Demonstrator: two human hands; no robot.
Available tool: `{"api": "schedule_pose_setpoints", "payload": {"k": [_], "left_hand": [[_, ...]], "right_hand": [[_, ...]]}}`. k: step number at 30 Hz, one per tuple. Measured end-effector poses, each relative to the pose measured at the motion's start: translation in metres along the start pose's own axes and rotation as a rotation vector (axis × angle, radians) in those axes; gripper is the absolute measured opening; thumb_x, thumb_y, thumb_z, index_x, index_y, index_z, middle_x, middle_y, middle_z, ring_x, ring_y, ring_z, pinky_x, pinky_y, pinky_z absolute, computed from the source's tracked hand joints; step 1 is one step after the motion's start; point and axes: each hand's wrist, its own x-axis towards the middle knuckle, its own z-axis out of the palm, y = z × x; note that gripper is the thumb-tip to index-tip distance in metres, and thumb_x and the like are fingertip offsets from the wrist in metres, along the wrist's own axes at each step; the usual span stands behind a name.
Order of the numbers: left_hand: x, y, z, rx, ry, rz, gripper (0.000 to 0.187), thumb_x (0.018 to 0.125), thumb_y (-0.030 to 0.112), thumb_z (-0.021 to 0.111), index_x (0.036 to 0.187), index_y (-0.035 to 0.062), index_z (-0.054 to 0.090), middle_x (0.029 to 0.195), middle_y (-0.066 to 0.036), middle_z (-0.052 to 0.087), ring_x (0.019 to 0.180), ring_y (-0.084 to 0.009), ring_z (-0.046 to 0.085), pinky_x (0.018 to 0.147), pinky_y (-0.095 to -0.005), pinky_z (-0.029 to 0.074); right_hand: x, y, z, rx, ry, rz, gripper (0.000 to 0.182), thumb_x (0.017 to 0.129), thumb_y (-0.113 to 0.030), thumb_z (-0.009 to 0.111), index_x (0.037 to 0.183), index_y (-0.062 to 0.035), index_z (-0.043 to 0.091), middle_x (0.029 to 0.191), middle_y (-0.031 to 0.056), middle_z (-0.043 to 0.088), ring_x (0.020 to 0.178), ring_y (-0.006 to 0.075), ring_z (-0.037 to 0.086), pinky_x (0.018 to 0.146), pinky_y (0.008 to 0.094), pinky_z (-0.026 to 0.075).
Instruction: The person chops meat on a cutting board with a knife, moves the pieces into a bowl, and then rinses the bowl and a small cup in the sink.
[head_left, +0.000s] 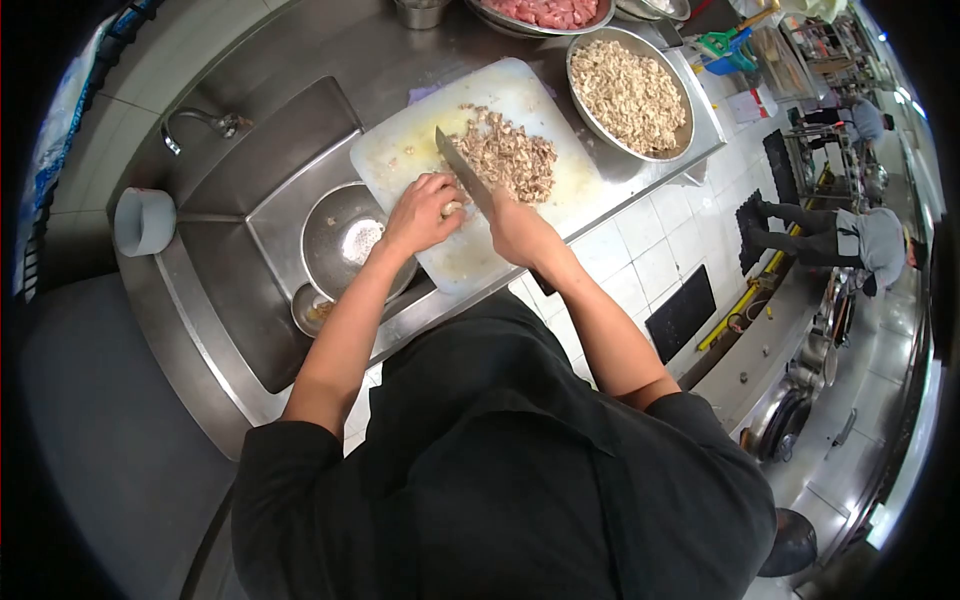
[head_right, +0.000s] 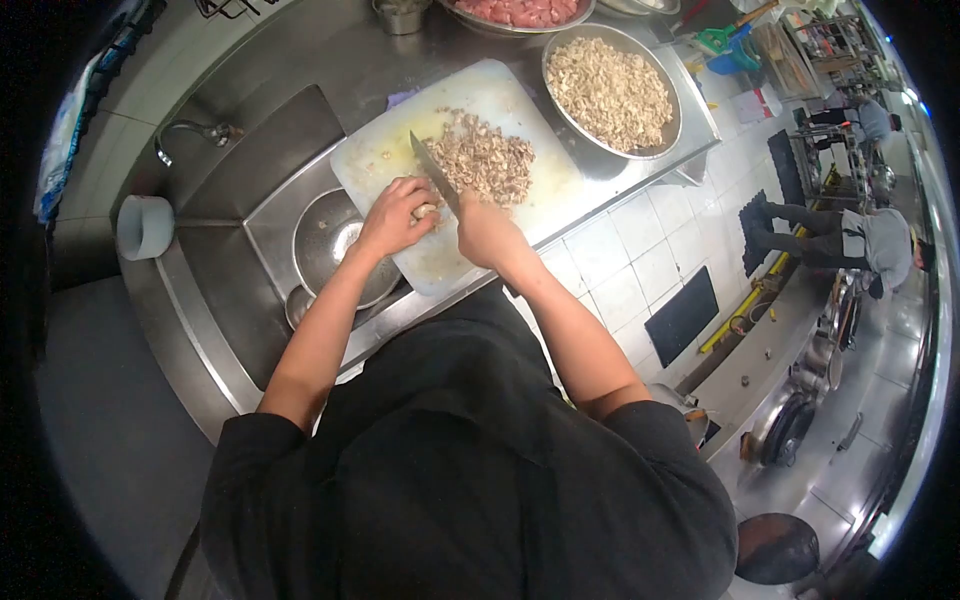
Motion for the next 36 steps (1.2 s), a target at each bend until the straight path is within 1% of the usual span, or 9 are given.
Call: {"api": "schedule_pose_setpoints", "payload": {"k": [5,8,11,16,21,26,29,33,36], "left_hand": [[-0.005,0.011,-0.005,0.037,0.002,-0.017,0.041,0.081,0.027,0.08,0.116,0.0081,0.072,0.128,-0.012,0.065,0.122,-0.0334,0.058,0.106,-0.0436,0.047],[-0.005,0.004,0.001,0.077,0.014,0.017,0.043,0.079,0.027,0.08,0.117,0.0079,0.071,0.128,-0.011,0.066,0.122,-0.0333,0.058,0.106,-0.0439,0.047],[-0.007,0.005,0.003,0.034,-0.022,-0.01,0.044,0.077,0.026,0.081,0.115,0.0067,0.071,0.126,-0.012,0.066,0.123,-0.0344,0.058,0.106,-0.045,0.046],[-0.008,0.01,-0.004,-0.036,0.0,-0.032,0.044,0.077,0.025,0.082,0.114,0.0051,0.069,0.126,-0.013,0.065,0.126,-0.0366,0.056,0.108,-0.0463,0.045],[-0.014,0.011,0.005,0.063,0.028,-0.031,0.058,0.077,0.028,0.086,0.126,0.0066,0.065,0.131,-0.014,0.061,0.131,-0.0371,0.052,0.113,-0.0487,0.04],[-0.016,0.013,-0.005,0.129,0.082,-0.037,0.07,0.079,0.037,0.086,0.137,0.0089,0.061,0.14,-0.013,0.054,0.136,-0.0358,0.047,0.116,-0.0496,0.036],[-0.019,0.016,-0.004,0.113,0.11,-0.099,0.073,0.079,0.041,0.087,0.139,0.0097,0.06,0.143,-0.014,0.051,0.136,-0.0355,0.046,0.117,-0.05,0.035],[-0.022,0.015,0.003,0.13,0.087,-0.118,0.077,0.077,0.044,0.089,0.139,0.0086,0.059,0.143,-0.015,0.05,0.136,-0.0362,0.046,0.116,-0.0503,0.035],[-0.021,0.017,0.007,0.171,0.087,-0.118,0.079,0.077,0.045,0.088,0.139,0.0082,0.058,0.142,-0.014,0.05,0.135,-0.0361,0.046,0.115,-0.0501,0.036]], "right_hand": [[-0.021,-0.019,0.013,-0.088,-0.088,0.128,0.031,0.092,0.0,0.049,0.122,0.0055,0.049,0.093,0.0366,0.07,0.093,0.0523,0.071,0.084,0.0596,0.055],[0.012,0.011,0.056,0.033,0.12,0.032,0.029,0.093,-0.001,0.051,0.122,0.0037,0.05,0.092,0.0351,0.071,0.093,0.0541,0.07,0.083,0.0601,0.054],[0.042,0.01,0.031,-0.019,0.14,-0.086,0.027,0.094,-0.003,0.052,0.12,0.0031,0.051,0.092,0.0344,0.071,0.092,0.0535,0.07,0.082,0.0606,0.054],[0.011,0.011,0.028,-0.114,0.083,-0.021,0.024,0.095,-0.004,0.051,0.119,0.0035,0.052,0.093,0.0342,0.071,0.093,0.0504,0.071,0.082,0.059,0.055],[0.053,0.028,0.035,-0.043,0.126,-0.124,0.023,0.103,-0.014,0.051,0.118,0.0034,0.049,0.09,0.0336,0.071,0.089,0.0528,0.069,0.077,0.0618,0.053],[0.007,-0.003,-0.013,0.027,0.29,-0.078,0.02,0.106,-0.019,0.051,0.111,-0.0016,0.044,0.079,0.0327,0.069,0.078,0.0551,0.068,0.072,0.0657,0.05],[-0.007,-0.011,0.002,0.111,0.389,-0.053,0.02,0.107,-0.02,0.049,0.111,-0.001,0.044,0.078,0.033,0.068,0.078,0.0559,0.067,0.072,0.0655,0.05],[0.033,0.038,0.046,-0.086,0.237,-0.092,0.019,0.101,-0.013,0.052,0.113,0.0007,0.045,0.077,0.0322,0.068,0.075,0.0548,0.068,0.071,0.0649,0.051],[0.014,0.006,0.007,-0.054,0.218,-0.026,0.022,0.098,-0.011,0.052,0.116,0.0012,0.048,0.083,0.0327,0.07,0.08,0.0532,0.07,0.074,0.0633,0.052]]}}
